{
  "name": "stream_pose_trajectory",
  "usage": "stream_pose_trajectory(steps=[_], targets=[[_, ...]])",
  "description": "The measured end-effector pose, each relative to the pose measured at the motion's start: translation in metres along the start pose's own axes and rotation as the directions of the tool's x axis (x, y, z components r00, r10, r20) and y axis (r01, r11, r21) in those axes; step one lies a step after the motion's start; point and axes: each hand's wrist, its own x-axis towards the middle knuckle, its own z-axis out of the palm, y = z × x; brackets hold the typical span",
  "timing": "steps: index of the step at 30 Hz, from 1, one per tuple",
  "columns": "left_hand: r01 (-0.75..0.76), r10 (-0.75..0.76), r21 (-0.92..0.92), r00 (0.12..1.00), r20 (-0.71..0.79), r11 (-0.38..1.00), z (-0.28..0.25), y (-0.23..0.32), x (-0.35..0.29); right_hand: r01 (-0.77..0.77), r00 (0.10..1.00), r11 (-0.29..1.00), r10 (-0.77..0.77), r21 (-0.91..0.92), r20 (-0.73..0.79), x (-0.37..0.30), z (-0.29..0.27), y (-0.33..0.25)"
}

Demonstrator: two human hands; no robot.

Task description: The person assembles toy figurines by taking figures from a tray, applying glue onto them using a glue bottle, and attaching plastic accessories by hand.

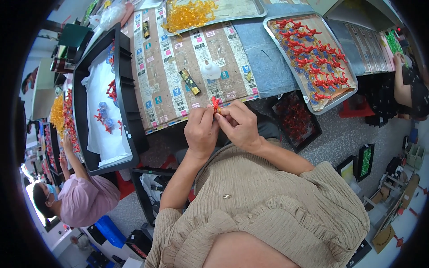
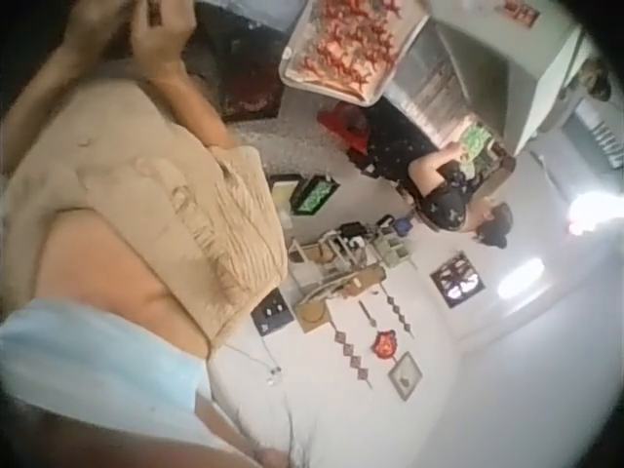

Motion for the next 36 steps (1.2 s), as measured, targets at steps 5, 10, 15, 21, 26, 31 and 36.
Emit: stream_pose_trajectory(steps=[5, 10, 15, 21, 26, 31, 36], targets=[[-0.049, 0.049, 0.015, 0.999, -0.006, 0.999, -0.001, 0.001, 0.003, 0.221, 0.975, 0.973, -0.222, -0.07, -0.003, 0.002, -0.003, 0.013], [-0.095, 0.092, 0.067, 0.995, 0.049, 0.993, -0.001, -0.001, 0.002, 0.162, 0.987, 0.984, -0.16, -0.072, 0.027, 0.005, -0.005, 0.004], [-0.118, 0.114, 0.072, 0.992, 0.052, 0.99, 0.0, -0.002, 0.004, -0.091, 0.994, 0.995, 0.093, -0.037, 0.063, 0.005, -0.009, 0.001], [-0.108, 0.103, 0.092, 0.993, 0.051, 0.99, 0.002, 0.0, 0.005, -0.248, 0.966, 0.961, 0.237, 0.118, 0.102, 0.002, -0.011, 0.014], [-0.102, 0.098, 0.103, 0.994, 0.047, 0.989, 0.001, 0.003, 0.006, -0.411, 0.906, 0.895, 0.379, 0.174, 0.187, 0.005, -0.016, 0.016], [-0.125, 0.12, 0.154, 0.992, 0.039, 0.98, 0.006, 0.003, 0.004, -0.349, 0.929, 0.912, 0.308, 0.213, 0.206, 0.002, -0.017, 0.024], [-0.123, 0.118, 0.154, 0.992, 0.041, 0.98, 0.006, 0.001, 0.002, -0.172, 0.965, 0.98, 0.147, 0.104, 0.215, 0.004, -0.02, 0.025]])
